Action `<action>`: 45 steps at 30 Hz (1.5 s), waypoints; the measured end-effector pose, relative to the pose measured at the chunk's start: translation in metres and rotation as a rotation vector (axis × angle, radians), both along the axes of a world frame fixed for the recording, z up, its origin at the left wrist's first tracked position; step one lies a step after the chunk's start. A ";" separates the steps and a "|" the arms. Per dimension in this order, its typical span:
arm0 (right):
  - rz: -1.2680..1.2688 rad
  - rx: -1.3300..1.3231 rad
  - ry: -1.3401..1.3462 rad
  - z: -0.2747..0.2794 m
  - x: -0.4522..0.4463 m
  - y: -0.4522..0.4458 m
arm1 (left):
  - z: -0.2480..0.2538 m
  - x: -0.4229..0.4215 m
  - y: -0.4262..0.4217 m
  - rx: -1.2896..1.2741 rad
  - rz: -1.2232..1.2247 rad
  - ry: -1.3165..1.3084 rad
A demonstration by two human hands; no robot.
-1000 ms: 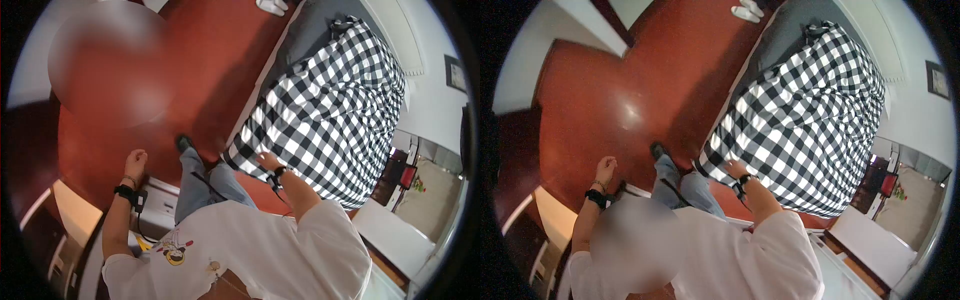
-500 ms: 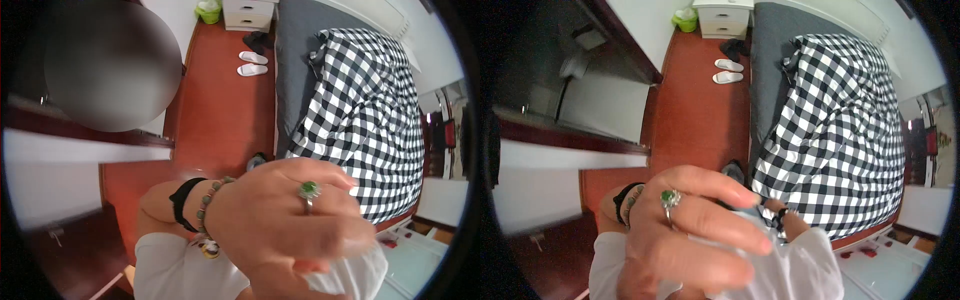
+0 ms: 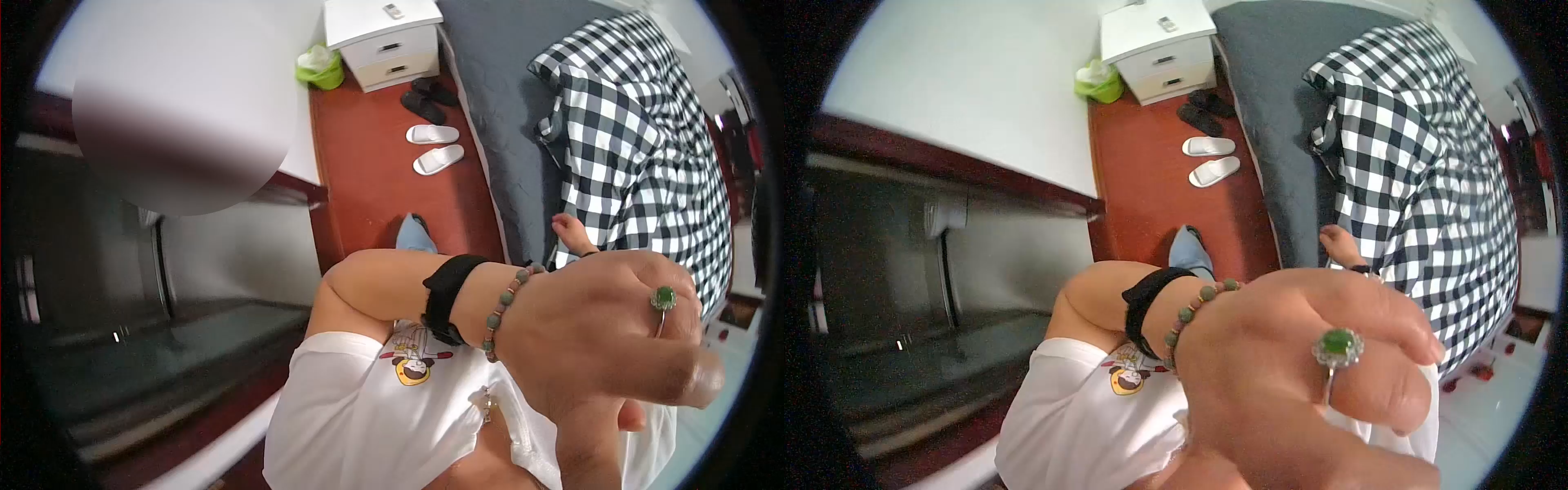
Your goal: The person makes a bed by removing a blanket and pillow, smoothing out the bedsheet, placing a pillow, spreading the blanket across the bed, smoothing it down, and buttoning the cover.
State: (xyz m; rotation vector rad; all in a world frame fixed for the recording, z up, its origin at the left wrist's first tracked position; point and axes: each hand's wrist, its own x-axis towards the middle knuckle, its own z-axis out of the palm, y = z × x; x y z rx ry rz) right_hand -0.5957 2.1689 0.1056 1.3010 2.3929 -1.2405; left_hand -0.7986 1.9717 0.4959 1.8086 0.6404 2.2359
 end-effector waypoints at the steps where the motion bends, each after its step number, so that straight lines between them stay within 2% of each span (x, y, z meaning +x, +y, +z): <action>1: 0.012 0.022 -0.099 -0.002 0.000 0.005 | -0.003 -0.023 0.013 0.005 -0.048 0.002; 2: -0.118 -0.078 -0.049 -0.020 0.013 0.008 | -0.005 -0.042 0.029 0.066 -0.047 0.001; 3: -0.260 -0.197 -0.009 -0.062 0.050 -0.007 | -0.004 -0.055 0.042 0.082 -0.060 -0.037; 4: -0.209 -0.043 0.124 -0.163 0.126 -0.017 | -0.003 -0.068 0.055 0.099 -0.073 -0.075; 5: -0.269 -0.035 0.116 -0.151 0.130 -0.042 | -0.002 -0.081 0.068 0.117 -0.086 -0.112; 7: -0.250 -0.161 -0.195 -0.103 0.117 -0.094 | 0.005 -0.112 0.092 0.106 -0.205 -0.151; 8: -0.323 -0.151 -0.205 -0.078 0.111 -0.111 | 0.007 -0.125 0.105 0.106 -0.270 -0.173; 10: -0.512 -0.229 -0.326 -0.027 0.075 -0.118 | -0.001 -0.147 0.146 0.159 -0.290 0.050; 11: -0.591 -0.274 -0.376 -0.019 0.065 -0.117 | -0.009 -0.159 0.170 0.136 -0.295 0.192; 13: -0.908 -0.453 -0.149 -0.070 0.079 -0.114 | -0.031 -0.183 0.221 0.047 -0.300 0.506; 14: -1.069 -0.441 -0.109 -0.027 0.042 -0.091 | -0.047 -0.200 0.247 -0.024 -0.289 0.621; 15: -1.147 -0.443 -0.026 -0.054 0.043 -0.077 | -0.059 -0.219 0.270 -0.097 -0.267 0.739; 17: -1.045 -0.385 -0.078 -0.196 0.084 -0.035 | -0.059 -0.269 0.313 -0.274 -0.232 0.948; 19: -0.336 0.210 -0.351 -0.108 0.001 0.047 | -0.037 -0.314 0.337 -0.490 -0.074 1.121; 20: -0.801 -0.074 -0.216 -0.046 -0.056 0.089 | -0.021 -0.336 0.352 -0.508 0.030 1.137; 21: -0.662 0.122 -0.089 -0.063 -0.072 0.128 | -0.004 -0.360 0.368 -0.500 0.111 1.185; 22: -0.606 0.136 -0.049 -0.043 -0.101 0.165 | 0.018 -0.385 0.379 -0.572 0.250 1.244; 23: -0.661 0.051 0.096 -0.042 -0.128 0.201 | 0.050 -0.403 0.394 -0.601 0.358 1.292; 24: -0.675 0.162 0.207 -0.022 -0.159 0.224 | 0.082 -0.428 0.411 -0.634 0.481 1.358; 26: -0.717 0.137 0.331 -0.005 -0.211 0.266 | 0.152 -0.480 0.456 -0.559 0.679 1.374; 27: -0.739 0.020 0.378 -0.008 -0.233 0.285 | 0.187 -0.525 0.488 -0.589 0.657 1.212; 28: -0.696 0.080 0.419 -0.016 -0.251 0.299 | 0.230 -0.533 0.510 -0.687 0.897 1.265; 29: -0.708 0.073 0.420 -0.020 -0.266 0.309 | 0.242 -0.526 0.522 -0.477 0.688 1.159; 30: -0.770 -0.092 0.487 -0.024 -0.281 0.319 | 0.253 -0.520 0.535 -0.279 0.468 1.090; 31: -0.832 -0.258 0.555 -0.028 -0.292 0.327 | 0.263 -0.465 0.536 -0.369 0.481 0.923; 32: -0.883 -0.366 0.608 -0.024 -0.300 0.334 | 0.254 -0.458 0.559 -0.318 0.495 0.830; 33: -0.916 -0.367 0.612 -0.030 -0.303 0.342 | 0.242 -0.454 0.585 -0.265 0.501 0.738; 34: -0.991 -0.440 0.682 -0.036 -0.307 0.349 | 0.218 -0.451 0.616 -0.248 0.290 0.720; 35: -1.066 -0.506 0.755 -0.042 -0.309 0.359 | 0.184 -0.468 0.657 -0.273 0.308 0.872; 36: -1.128 -0.501 0.695 -0.041 -0.308 0.371 | 0.142 -0.486 0.699 -0.288 0.326 1.021; 37: -1.191 -0.495 0.632 -0.036 -0.305 0.383 | 0.094 -0.475 0.726 -0.494 0.116 1.056; 39: -1.212 -0.483 0.623 -0.078 -0.290 0.409 | -0.031 -0.463 0.769 -0.879 -0.265 0.849; 40: -1.318 -0.483 0.546 -0.084 -0.291 0.420 | -0.099 -0.466 0.782 -1.014 -0.335 0.775; 41: -1.421 -0.493 0.463 -0.093 -0.293 0.424 | -0.149 -0.466 0.780 -1.189 -0.363 0.810; 42: -1.441 -0.542 0.466 -0.113 -0.289 0.428 | -0.206 -0.476 0.774 -1.258 -0.484 0.770; 43: -1.454 -0.591 0.474 -0.135 -0.284 0.435 | -0.256 -0.486 0.760 -1.305 -0.563 0.669; 45: -1.719 -0.696 0.458 -0.140 -0.296 0.447 | -0.330 -0.512 0.722 -1.465 -0.653 0.606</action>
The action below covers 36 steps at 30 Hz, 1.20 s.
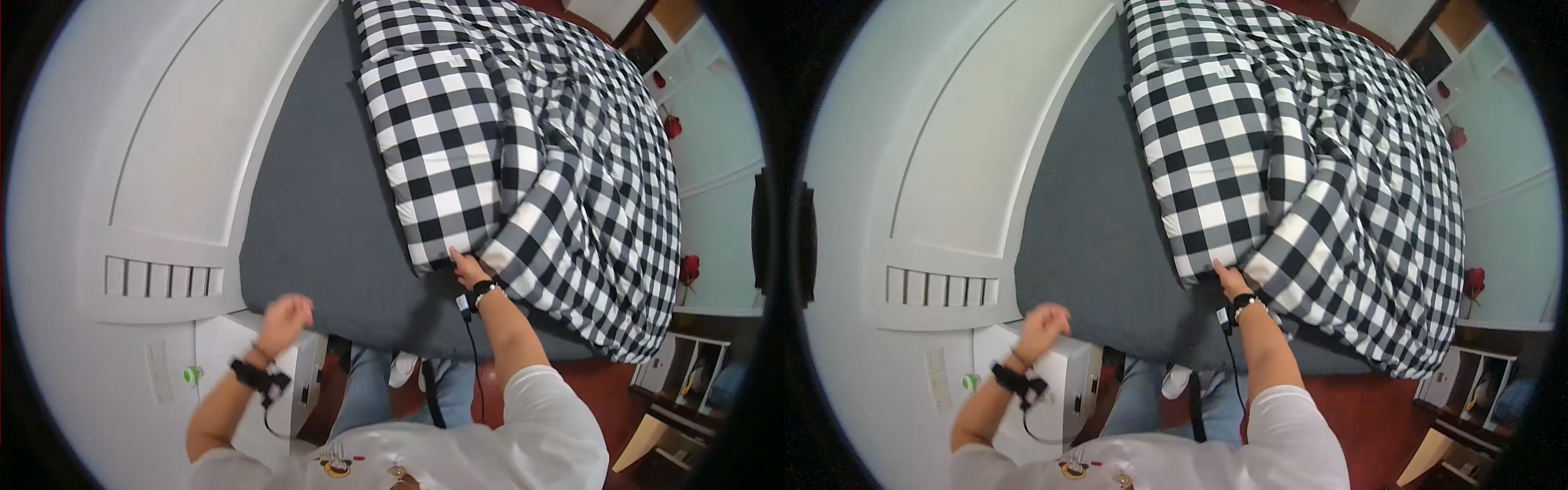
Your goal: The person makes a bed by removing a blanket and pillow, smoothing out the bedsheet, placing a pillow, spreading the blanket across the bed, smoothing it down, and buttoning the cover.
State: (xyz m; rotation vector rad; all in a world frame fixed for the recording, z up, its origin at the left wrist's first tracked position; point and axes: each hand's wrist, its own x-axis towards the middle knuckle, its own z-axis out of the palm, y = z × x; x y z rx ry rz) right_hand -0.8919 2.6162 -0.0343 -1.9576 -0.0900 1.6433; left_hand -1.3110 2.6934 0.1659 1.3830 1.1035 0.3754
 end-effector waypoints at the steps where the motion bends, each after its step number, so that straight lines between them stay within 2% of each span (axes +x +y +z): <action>1: -0.177 -0.022 0.026 -0.034 -0.003 0.002 | -0.038 -0.021 -0.024 -0.010 0.007 0.118; 2: -0.307 0.006 -0.006 -0.036 -0.009 0.005 | -0.054 -0.027 -0.048 -0.163 0.163 0.096; 4: -0.455 -0.067 0.010 -0.050 -0.009 0.017 | -0.077 -0.039 -0.085 -0.349 0.321 0.126; 5: -0.541 -0.092 -0.050 -0.055 -0.015 0.021 | -0.079 -0.033 -0.091 -0.346 0.319 0.130; 6: -0.540 -0.087 -0.051 -0.058 -0.015 0.026 | -0.078 -0.022 -0.097 -0.464 0.436 0.122; 7: -0.579 0.100 -0.001 -0.059 -0.016 0.028 | -0.076 -0.013 -0.104 -0.582 0.556 0.110; 8: -0.618 0.285 0.050 -0.059 -0.020 0.027 | -0.076 -0.007 -0.103 -0.581 0.557 0.108; 10: -0.617 0.271 0.127 0.027 -0.021 0.040 | -0.082 0.012 -0.093 -0.433 0.420 0.073; 12: -0.650 0.480 0.437 0.053 -0.015 0.032 | -0.119 0.014 -0.077 -0.266 0.290 0.004; 14: -0.600 0.567 0.438 0.124 -0.041 -0.007 | -0.133 0.025 -0.054 -0.307 0.387 0.000; 16: -0.582 0.497 0.429 0.145 -0.040 -0.077 | -0.123 0.040 -0.047 -0.475 0.499 -0.069; 17: -0.475 0.424 0.339 0.148 -0.043 -0.115 | -0.116 0.053 -0.047 -0.484 0.501 -0.069; 18: -0.367 0.352 0.249 0.148 -0.046 -0.151 | -0.112 0.064 -0.047 -0.674 0.607 -0.221; 19: -0.151 0.298 0.210 0.146 -0.052 -0.183 | -0.111 0.072 -0.052 -0.866 0.709 -0.375; 20: 0.068 0.246 0.173 0.141 -0.057 -0.212 | -0.120 0.081 -0.058 -0.891 0.686 -0.332; 22: 0.410 0.131 0.252 0.104 -0.078 -0.282 | -0.145 0.080 -0.083 -0.889 0.684 -0.304; 24: 0.319 -0.104 0.471 0.099 -0.099 -0.317 | -0.168 0.065 -0.112 -0.872 0.739 -0.320; 26: 0.470 -0.222 0.440 0.035 -0.090 -0.363 | -0.185 0.032 -0.143 -0.839 0.838 -0.374; 27: 0.679 -0.279 0.412 0.076 -0.076 -0.323 | -0.189 0.015 -0.156 -0.811 0.891 -0.424; 29: 0.859 -0.218 0.303 0.030 -0.061 -0.351 | -0.202 -0.015 -0.177 -0.756 0.983 -0.572; 30: 0.923 -0.227 0.292 0.069 -0.052 -0.311 | -0.211 -0.026 -0.186 -0.699 1.018 -0.610; 31: 0.863 -0.155 0.234 0.072 -0.046 -0.305 | -0.152 0.003 -0.175 -0.753 1.095 -0.604; 32: 0.806 -0.076 0.175 0.074 -0.038 -0.301 | -0.141 0.017 -0.175 -0.756 1.147 -0.528; 33: 0.702 -0.013 0.103 0.064 -0.030 -0.306 | -0.105 0.039 -0.161 -0.764 1.085 0.075; 34: 0.607 0.057 0.044 0.051 -0.023 -0.305 | -0.137 0.030 -0.163 -0.472 0.697 0.138; 35: 0.585 0.169 -0.072 0.039 -0.018 -0.298 | -0.142 0.045 -0.159 -0.425 0.834 -0.068; 36: 0.561 0.281 -0.178 0.034 -0.012 -0.291 | -0.117 0.061 -0.148 -0.357 0.794 -0.094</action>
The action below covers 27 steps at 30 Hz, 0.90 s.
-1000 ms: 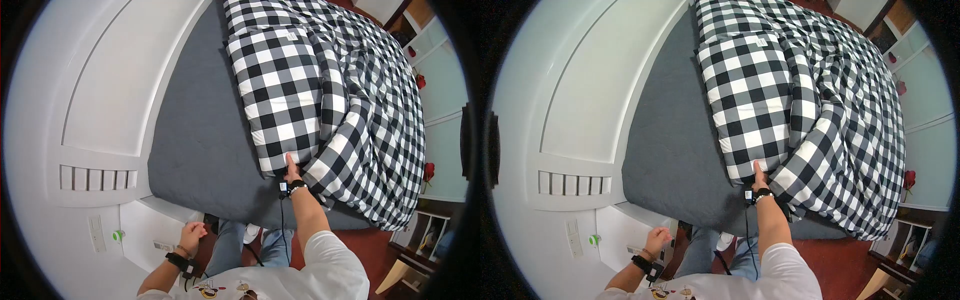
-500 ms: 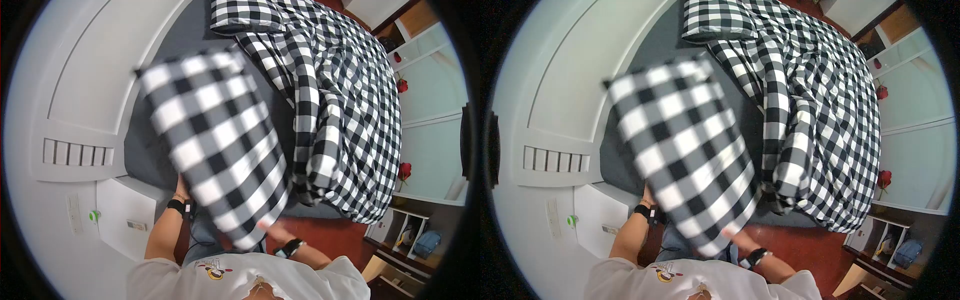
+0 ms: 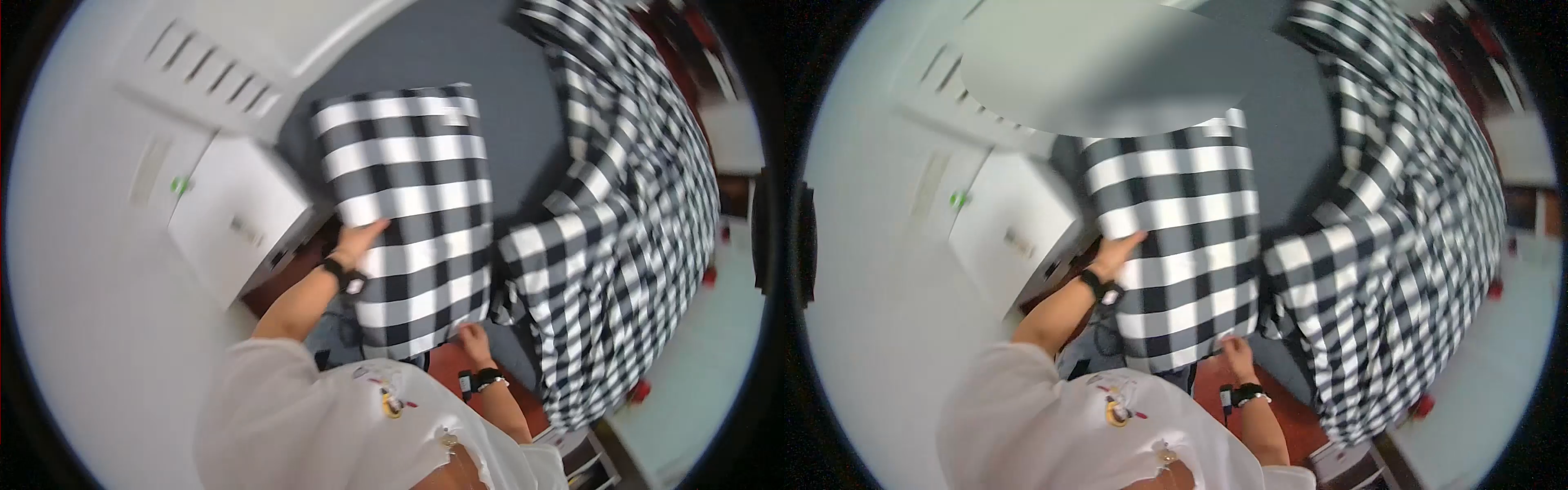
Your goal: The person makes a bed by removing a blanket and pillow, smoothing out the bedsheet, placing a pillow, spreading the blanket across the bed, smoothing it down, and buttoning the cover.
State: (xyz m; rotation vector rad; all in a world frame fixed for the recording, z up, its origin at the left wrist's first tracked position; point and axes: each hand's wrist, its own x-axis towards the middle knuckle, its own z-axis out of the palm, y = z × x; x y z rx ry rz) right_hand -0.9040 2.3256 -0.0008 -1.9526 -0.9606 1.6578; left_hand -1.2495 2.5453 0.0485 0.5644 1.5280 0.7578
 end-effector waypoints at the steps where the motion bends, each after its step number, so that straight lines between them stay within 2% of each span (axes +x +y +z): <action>1: -0.043 0.022 -0.006 0.000 0.002 0.019 | 0.023 0.014 0.011 -0.005 -0.052 0.107; 2: -0.096 0.041 -0.020 0.004 0.005 0.039 | 0.056 0.022 0.025 -0.157 -0.191 0.157; 3: -0.131 0.059 0.039 -0.005 0.021 0.054 | 0.084 0.037 0.029 0.233 -0.104 0.118; 4: -0.182 0.083 0.099 -0.014 0.030 0.071 | 0.077 0.046 0.034 0.411 -0.123 0.208; 5: -0.236 0.056 0.086 0.008 0.022 0.097 | 0.112 0.052 0.043 0.500 -0.130 0.183; 6: -0.292 0.031 0.069 0.040 0.013 0.128 | 0.124 0.055 0.047 0.605 -0.090 0.186; 8: -0.361 0.058 0.098 0.045 0.018 0.172 | 0.155 0.036 0.056 0.781 -0.062 0.287; 9: -0.348 0.094 0.202 0.030 0.032 0.188 | 0.170 0.020 0.058 0.785 -0.033 0.300; 10: -0.200 0.238 0.094 0.027 0.035 0.201 | 0.184 -0.002 0.057 0.792 -0.148 0.345; 11: -0.278 0.169 0.192 0.040 0.026 0.224 | 0.204 -0.021 0.051 0.791 -0.271 0.393; 12: -0.354 0.101 0.286 0.064 0.006 0.253 | 0.231 -0.041 0.040 0.747 -0.295 0.385; 14: -0.380 0.180 0.416 0.090 -0.028 0.294 | 0.240 -0.077 0.015 0.838 -0.273 0.368; 15: -0.387 0.192 0.587 0.106 -0.046 0.312 | 0.253 -0.096 0.001 0.825 -0.273 0.405; 17: -0.393 0.171 0.872 0.135 -0.091 0.340 | 0.270 -0.137 -0.038 0.707 -0.298 0.664; 18: -0.403 0.146 0.985 0.146 -0.116 0.348 | 0.273 -0.160 -0.060 0.601 -0.332 0.878; 19: -0.347 0.082 1.113 0.140 -0.130 0.351 | 0.284 -0.182 -0.073 0.469 -0.360 0.890; 20: -0.076 0.050 1.517 0.108 -0.141 0.356 | 0.295 -0.198 -0.078 0.389 -0.343 0.948; 21: -0.207 -0.012 0.917 0.144 -0.184 0.342 | 0.306 -0.215 -0.081 0.306 -0.330 1.003; 22: -0.213 0.020 0.758 0.182 -0.228 0.325 | 0.317 -0.232 -0.084 0.221 -0.319 1.053; 23: -0.069 -0.084 0.982 0.154 -0.245 0.327 | 0.303 -0.269 -0.090 0.316 -0.271 1.059; 24: -0.069 -0.238 1.053 0.120 -0.266 0.318 | 0.287 -0.320 -0.103 0.260 -0.118 0.847; 25: 0.056 -0.281 1.217 0.105 -0.285 0.303 | 0.296 -0.345 -0.098 0.167 -0.163 1.000; 26: 0.072 -0.367 1.183 0.087 -0.303 0.287 | 0.312 -0.347 -0.080 0.049 -0.158 0.976; 27: 0.155 -0.412 1.173 0.081 -0.318 0.270 | 0.300 -0.373 -0.079 -0.003 -0.192 1.071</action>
